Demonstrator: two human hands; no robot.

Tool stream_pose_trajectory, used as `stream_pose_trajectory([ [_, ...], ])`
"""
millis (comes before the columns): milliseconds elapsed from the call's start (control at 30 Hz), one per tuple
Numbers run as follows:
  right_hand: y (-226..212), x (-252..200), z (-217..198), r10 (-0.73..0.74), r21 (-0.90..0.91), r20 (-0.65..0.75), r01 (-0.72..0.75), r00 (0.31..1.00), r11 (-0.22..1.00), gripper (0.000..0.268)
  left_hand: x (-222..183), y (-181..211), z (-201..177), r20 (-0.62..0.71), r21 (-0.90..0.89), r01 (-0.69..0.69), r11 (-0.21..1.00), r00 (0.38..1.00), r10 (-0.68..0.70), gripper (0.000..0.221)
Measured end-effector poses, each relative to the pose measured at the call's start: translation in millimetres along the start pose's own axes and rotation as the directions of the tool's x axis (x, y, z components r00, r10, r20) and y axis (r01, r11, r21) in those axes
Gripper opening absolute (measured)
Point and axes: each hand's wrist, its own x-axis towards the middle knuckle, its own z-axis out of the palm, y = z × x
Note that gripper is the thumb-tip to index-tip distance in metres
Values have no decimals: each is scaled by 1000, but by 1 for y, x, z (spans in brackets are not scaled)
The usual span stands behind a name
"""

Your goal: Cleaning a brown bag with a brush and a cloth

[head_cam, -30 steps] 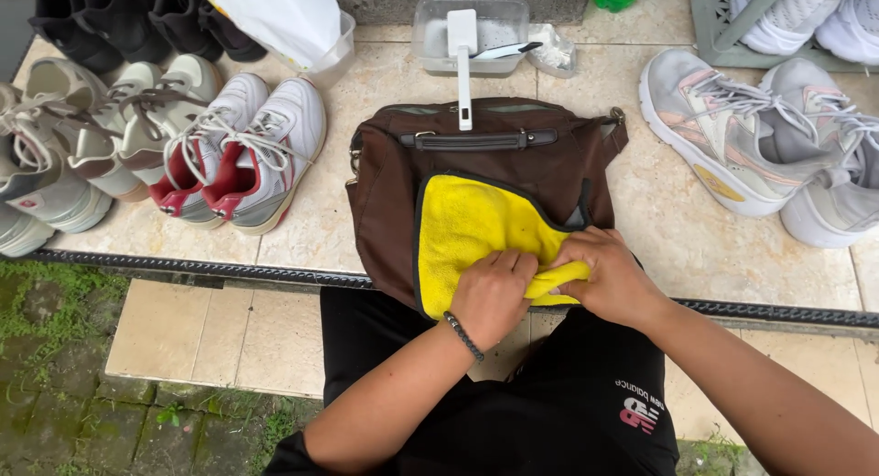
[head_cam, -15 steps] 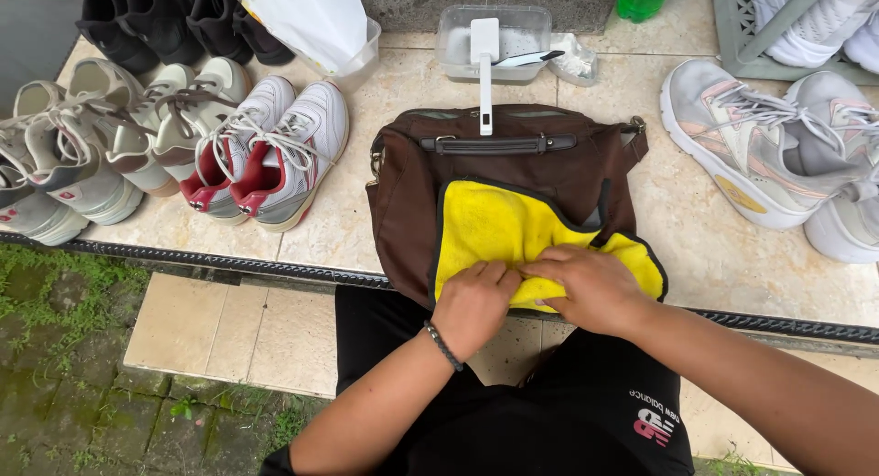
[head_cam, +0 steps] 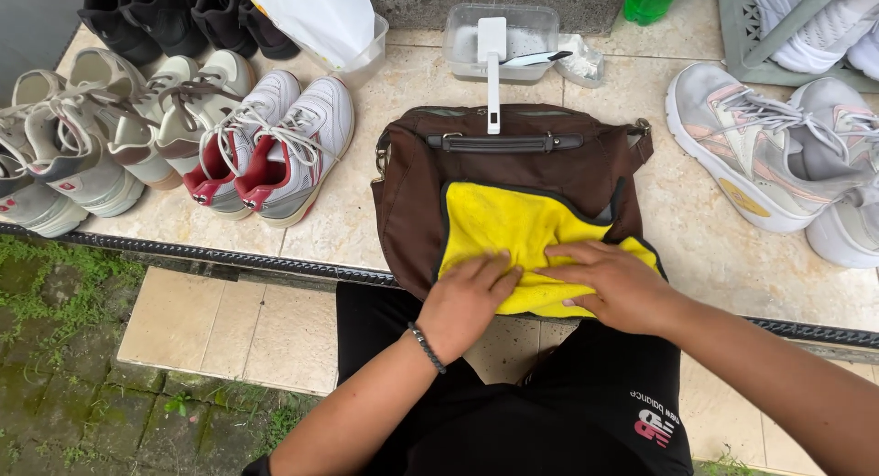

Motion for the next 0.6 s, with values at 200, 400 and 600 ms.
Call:
stream_pose_trajectory([
  [200, 9, 10, 12, 41, 26, -38, -40, 998, 999, 31, -10, -14, 38, -67, -5, -65, 998, 996, 64, 17],
  [400, -10, 13, -5, 96, 10, -61, -96, 994, 995, 45, 11, 3, -7, -108, 10, 94, 995, 990, -93, 34],
  [600, -27, 20, 9, -97, -72, -46, 93, 994, 993, 41, -5, 1, 41, -58, 128, 32, 991, 998, -25, 50],
])
